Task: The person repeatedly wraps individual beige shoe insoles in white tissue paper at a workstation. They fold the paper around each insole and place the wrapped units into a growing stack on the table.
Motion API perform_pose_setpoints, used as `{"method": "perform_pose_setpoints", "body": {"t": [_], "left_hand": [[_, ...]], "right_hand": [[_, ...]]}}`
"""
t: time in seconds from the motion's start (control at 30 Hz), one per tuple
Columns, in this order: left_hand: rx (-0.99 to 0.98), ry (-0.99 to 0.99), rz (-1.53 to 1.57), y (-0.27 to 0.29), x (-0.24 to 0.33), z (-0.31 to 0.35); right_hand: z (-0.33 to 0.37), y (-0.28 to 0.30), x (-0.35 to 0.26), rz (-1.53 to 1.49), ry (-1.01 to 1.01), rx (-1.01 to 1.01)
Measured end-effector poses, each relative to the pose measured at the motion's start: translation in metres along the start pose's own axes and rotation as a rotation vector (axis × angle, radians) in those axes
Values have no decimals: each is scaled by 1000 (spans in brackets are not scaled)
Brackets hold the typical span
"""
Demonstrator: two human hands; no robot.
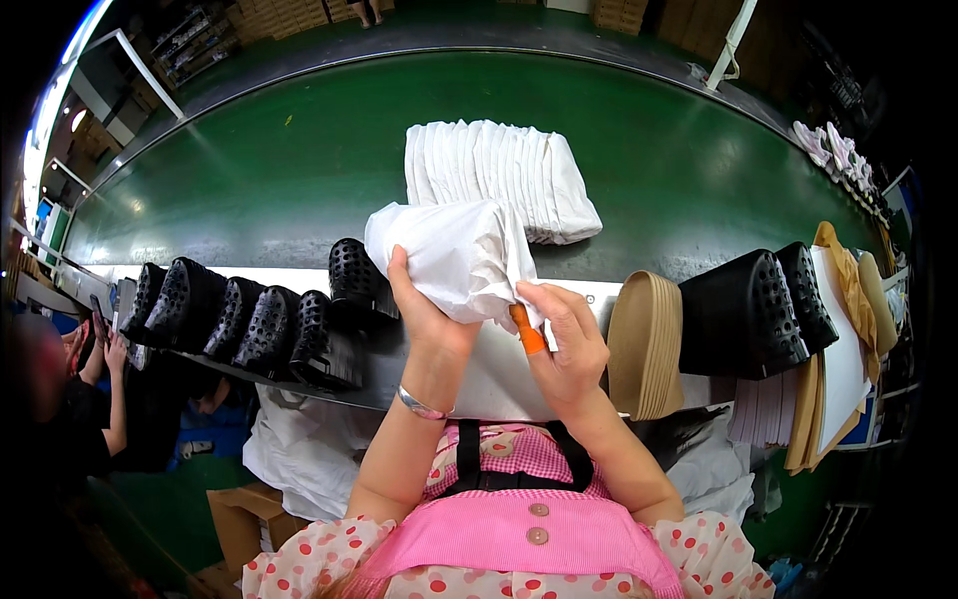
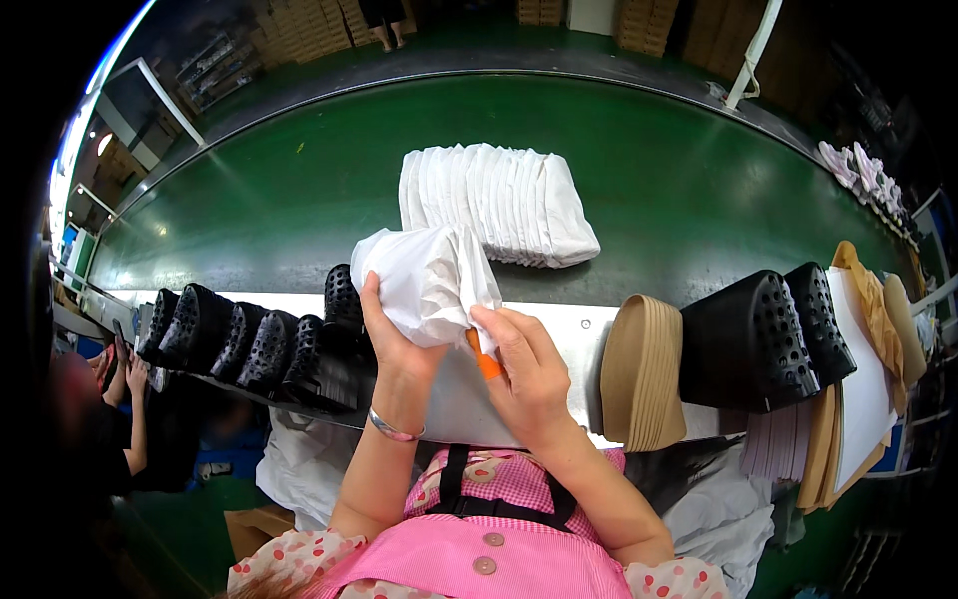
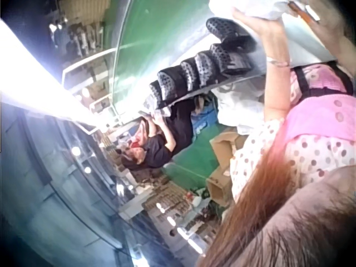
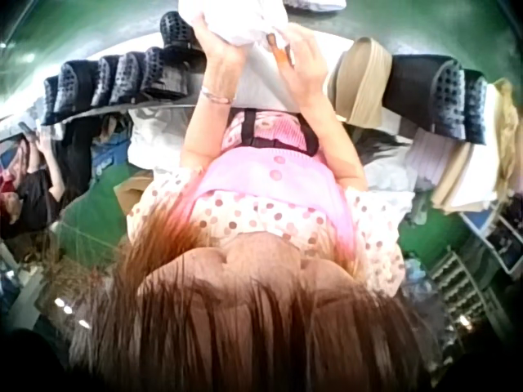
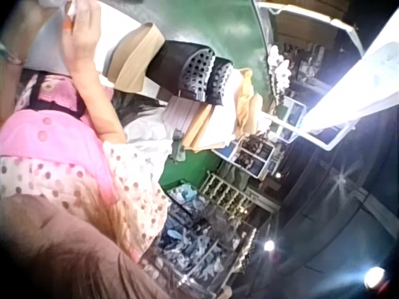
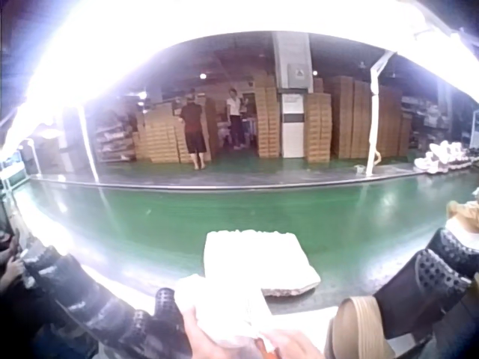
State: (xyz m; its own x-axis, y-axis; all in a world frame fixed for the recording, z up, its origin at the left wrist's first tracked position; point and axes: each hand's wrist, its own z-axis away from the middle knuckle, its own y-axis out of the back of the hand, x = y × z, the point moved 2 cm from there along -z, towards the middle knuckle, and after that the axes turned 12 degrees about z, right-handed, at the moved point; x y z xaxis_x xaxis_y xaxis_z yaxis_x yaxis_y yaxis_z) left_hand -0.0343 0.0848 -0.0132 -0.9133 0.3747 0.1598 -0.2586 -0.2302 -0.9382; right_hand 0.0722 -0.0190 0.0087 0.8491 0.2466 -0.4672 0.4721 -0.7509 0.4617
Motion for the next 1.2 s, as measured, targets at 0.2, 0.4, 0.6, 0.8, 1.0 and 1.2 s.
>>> {"method": "perform_pose_setpoints", "body": {"t": [0.2,0.4,0.6,0.8,1.0,1.2], "left_hand": [[-55,-84,-19,-7,3,7],[-160,-233,-86,-10,12,10],[-176,-298,-326,-13,15,25],[-218,-221,-413,3,5,31],[-157,-191,-232,-3,-6,36],[-200,-149,-117,2,11,26]], "right_hand": [[6,-6,-8,-89,-117,-50],[4,3,-20,-62,-199,-161],[21,-9,4,-990,-826,-279],[27,-19,9,-1763,-1244,-206],[25,-16,-7,-2003,-1193,-242],[37,-12,13,-1561,-1103,-593]]}}
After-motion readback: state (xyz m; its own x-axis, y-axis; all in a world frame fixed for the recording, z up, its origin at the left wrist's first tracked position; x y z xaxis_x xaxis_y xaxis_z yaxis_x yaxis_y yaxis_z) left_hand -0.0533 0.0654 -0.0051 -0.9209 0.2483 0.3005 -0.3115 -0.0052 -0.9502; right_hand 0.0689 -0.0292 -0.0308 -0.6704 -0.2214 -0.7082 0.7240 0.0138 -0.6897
